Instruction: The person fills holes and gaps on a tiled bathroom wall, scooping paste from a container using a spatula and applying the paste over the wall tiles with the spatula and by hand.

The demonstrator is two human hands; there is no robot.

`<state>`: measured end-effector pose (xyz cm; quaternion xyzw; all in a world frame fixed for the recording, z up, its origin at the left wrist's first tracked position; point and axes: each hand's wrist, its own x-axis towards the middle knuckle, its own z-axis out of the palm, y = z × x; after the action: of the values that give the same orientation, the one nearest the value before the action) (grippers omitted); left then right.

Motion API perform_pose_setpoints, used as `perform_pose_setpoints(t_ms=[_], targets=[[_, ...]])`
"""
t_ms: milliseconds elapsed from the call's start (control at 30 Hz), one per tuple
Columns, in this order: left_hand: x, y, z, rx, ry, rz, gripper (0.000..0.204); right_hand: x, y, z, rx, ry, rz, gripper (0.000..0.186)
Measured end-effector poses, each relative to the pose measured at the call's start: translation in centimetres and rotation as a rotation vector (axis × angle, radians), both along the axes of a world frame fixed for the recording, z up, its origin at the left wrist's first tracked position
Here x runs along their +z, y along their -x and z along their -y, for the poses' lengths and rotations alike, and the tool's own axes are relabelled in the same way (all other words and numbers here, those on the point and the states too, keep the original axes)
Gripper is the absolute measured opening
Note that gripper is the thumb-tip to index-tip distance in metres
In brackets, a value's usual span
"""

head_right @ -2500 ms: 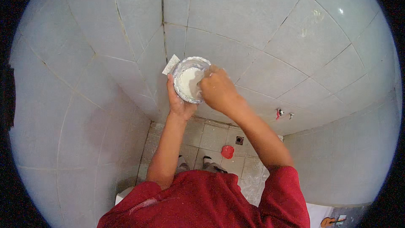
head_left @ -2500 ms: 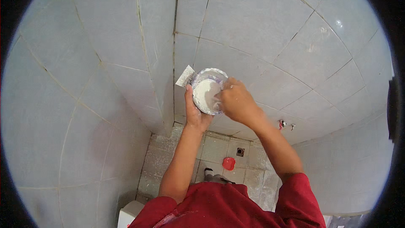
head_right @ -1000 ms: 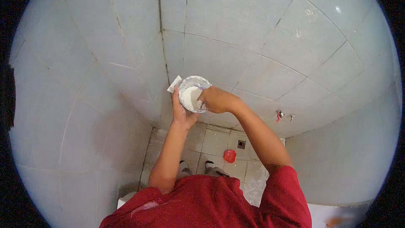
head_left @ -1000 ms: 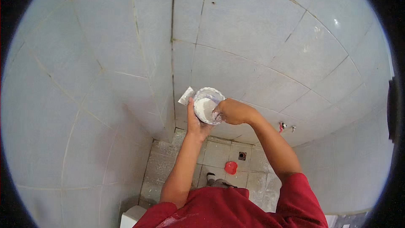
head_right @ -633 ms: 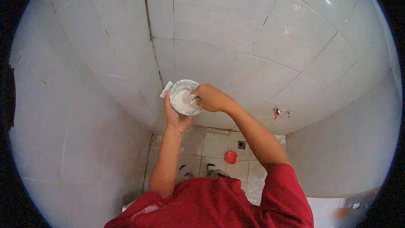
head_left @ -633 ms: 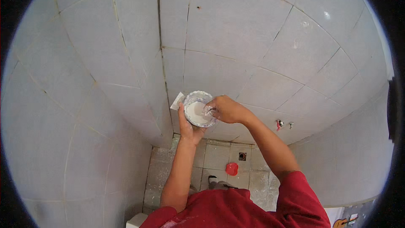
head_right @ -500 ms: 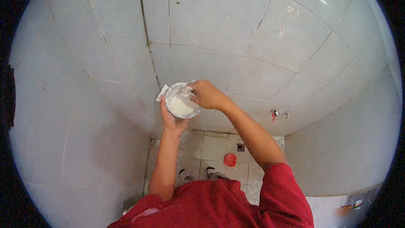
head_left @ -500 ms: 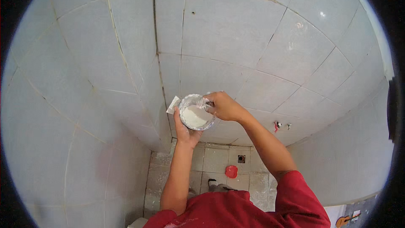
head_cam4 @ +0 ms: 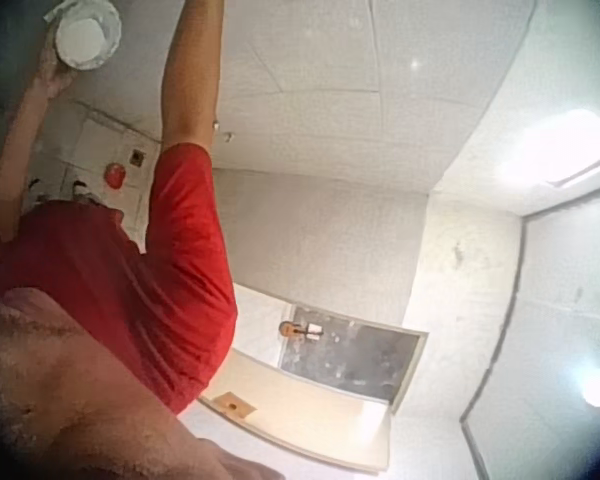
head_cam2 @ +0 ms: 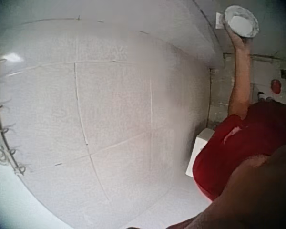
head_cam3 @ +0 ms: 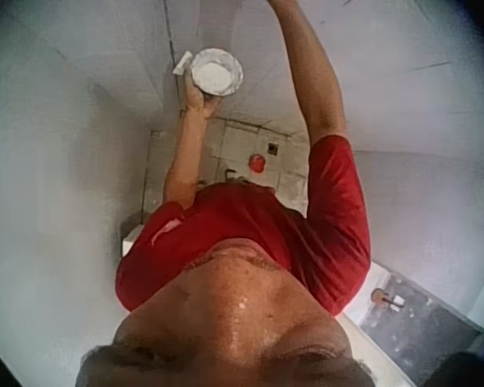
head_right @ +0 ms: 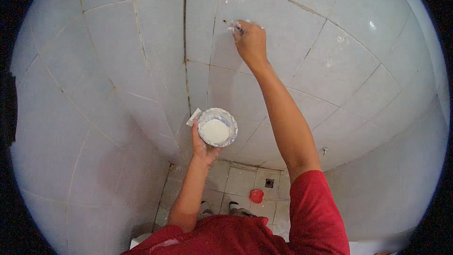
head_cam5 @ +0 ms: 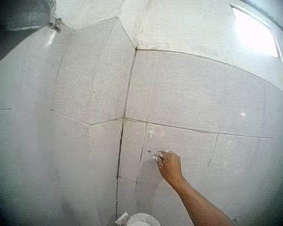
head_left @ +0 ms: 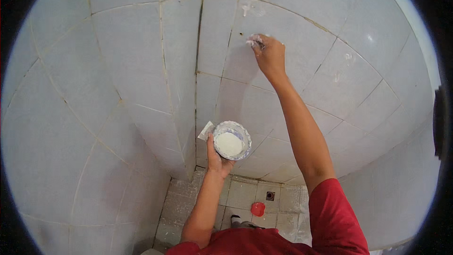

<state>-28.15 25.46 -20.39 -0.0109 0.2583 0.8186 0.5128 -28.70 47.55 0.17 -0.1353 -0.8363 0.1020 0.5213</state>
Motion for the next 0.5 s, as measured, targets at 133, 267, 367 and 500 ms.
perform_pose_setpoints(t_ms=[133,267,367,500], targets=[[0.4,-0.1,0.1,0.016,-0.053,0.001,0.073,1.0,2.0,-0.9,-0.109,-0.203,-0.017,0.017],[0.1,0.0,0.0,0.027,-0.068,-0.001,0.072,0.8,2.8,-1.6,-0.146,-0.379,-0.017,0.019],[-0.5,0.1,-0.3,0.016,-0.098,0.012,0.071,0.5,2.6,-1.7,-0.174,-0.491,-0.031,0.017],[-0.4,0.1,-0.4,0.034,-0.044,0.047,0.071,0.6,2.7,-1.6,-0.232,-0.571,-0.046,0.014]])
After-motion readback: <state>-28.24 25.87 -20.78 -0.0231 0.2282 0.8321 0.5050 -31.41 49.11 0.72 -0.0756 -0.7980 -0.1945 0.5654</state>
